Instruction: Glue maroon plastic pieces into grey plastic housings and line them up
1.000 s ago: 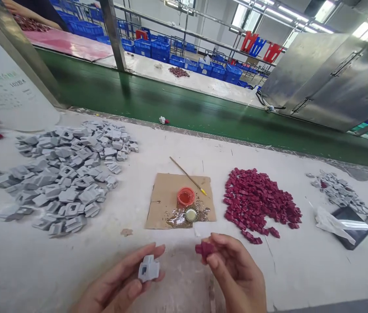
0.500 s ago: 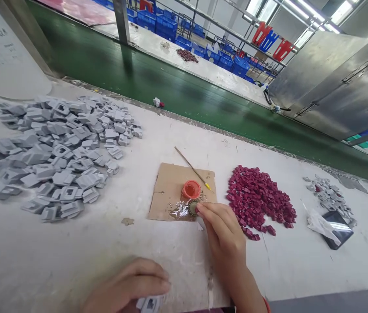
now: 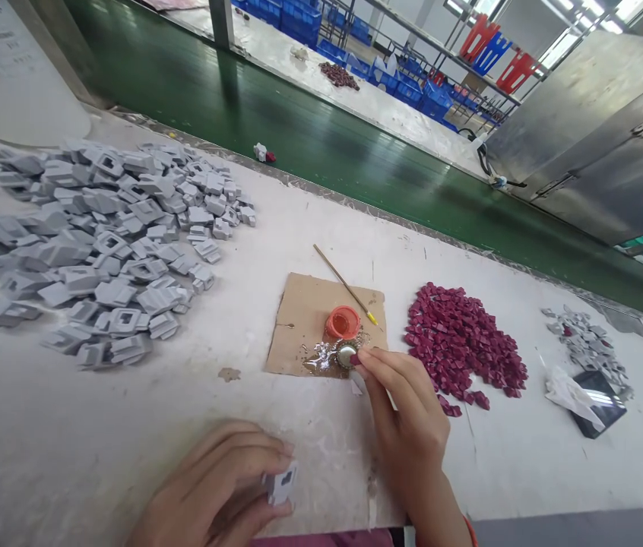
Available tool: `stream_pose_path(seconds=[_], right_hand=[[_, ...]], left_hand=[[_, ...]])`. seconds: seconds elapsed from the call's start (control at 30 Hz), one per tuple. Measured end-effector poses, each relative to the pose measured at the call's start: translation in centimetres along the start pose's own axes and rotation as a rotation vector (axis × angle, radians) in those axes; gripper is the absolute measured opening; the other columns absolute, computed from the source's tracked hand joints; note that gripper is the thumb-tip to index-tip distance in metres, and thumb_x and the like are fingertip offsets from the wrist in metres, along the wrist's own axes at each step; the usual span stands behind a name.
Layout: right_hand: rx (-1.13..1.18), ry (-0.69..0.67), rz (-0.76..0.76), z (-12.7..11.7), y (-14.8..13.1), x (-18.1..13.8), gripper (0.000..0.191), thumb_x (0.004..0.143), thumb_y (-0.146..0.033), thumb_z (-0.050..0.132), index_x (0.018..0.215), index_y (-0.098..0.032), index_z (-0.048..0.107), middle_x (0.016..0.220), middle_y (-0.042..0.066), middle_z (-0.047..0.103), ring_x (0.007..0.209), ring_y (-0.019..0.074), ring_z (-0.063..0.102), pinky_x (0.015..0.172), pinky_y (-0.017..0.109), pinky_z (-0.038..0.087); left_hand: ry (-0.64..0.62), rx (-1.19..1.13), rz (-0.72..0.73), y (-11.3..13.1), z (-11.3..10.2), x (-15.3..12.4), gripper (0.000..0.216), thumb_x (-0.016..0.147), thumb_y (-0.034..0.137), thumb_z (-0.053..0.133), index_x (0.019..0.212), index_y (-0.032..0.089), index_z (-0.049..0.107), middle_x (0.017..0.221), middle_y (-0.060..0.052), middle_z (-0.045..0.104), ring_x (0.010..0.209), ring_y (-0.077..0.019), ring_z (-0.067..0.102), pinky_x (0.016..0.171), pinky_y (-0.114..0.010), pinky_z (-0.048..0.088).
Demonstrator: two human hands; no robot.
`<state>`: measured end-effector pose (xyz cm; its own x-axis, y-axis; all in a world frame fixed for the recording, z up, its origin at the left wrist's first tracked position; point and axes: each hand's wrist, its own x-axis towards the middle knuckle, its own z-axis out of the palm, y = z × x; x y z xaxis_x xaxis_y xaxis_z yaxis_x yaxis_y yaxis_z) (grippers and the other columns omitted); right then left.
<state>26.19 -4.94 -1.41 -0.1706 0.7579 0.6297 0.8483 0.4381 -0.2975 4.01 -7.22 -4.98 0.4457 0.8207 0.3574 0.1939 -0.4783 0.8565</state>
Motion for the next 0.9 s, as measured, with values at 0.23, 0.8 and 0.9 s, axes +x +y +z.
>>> stream_pose_path(seconds=[0.23,0.8,0.9], right_hand=[[0.344,0.006,0.247,-0.5,-4.2,-2.5,0.019,0.089,-0.006,0.061,0.103,-0.017,0.064,0.087,0.002,0.066,0.082,0.0139,0.061,0.067,0.025,0.053],[0.427,-0.088,0.193,0.4,-6.2,-3.7,0.017,0.087,-0.004,0.061,0.098,-0.016,0.068,0.085,0.006,0.07,0.079,0.0182,0.067,0.063,0.027,0.058],[0.434,-0.2,0.146,0.2,-5.7,-4.2,0.026,0.083,0.001,0.063,0.103,-0.015,0.066,0.09,0.008,0.068,0.083,0.019,0.066,0.064,0.029,0.059]], left_hand=[[0.101,0.116,-0.075,0.2,1.0,-0.4,0.025,0.08,0.007,0.072,0.095,0.021,0.057,0.089,0.001,0.071,0.09,-0.0187,0.062,0.081,-0.028,0.053],[0.074,0.156,-0.108,0.3,0.8,-0.6,0.025,0.082,0.006,0.066,0.099,0.021,0.056,0.09,0.0,0.07,0.096,-0.0187,0.06,0.086,-0.028,0.052],[0.063,0.159,-0.104,0.3,0.7,-0.5,0.027,0.081,0.003,0.063,0.099,0.021,0.056,0.091,0.001,0.071,0.097,-0.0183,0.06,0.087,-0.027,0.052]])
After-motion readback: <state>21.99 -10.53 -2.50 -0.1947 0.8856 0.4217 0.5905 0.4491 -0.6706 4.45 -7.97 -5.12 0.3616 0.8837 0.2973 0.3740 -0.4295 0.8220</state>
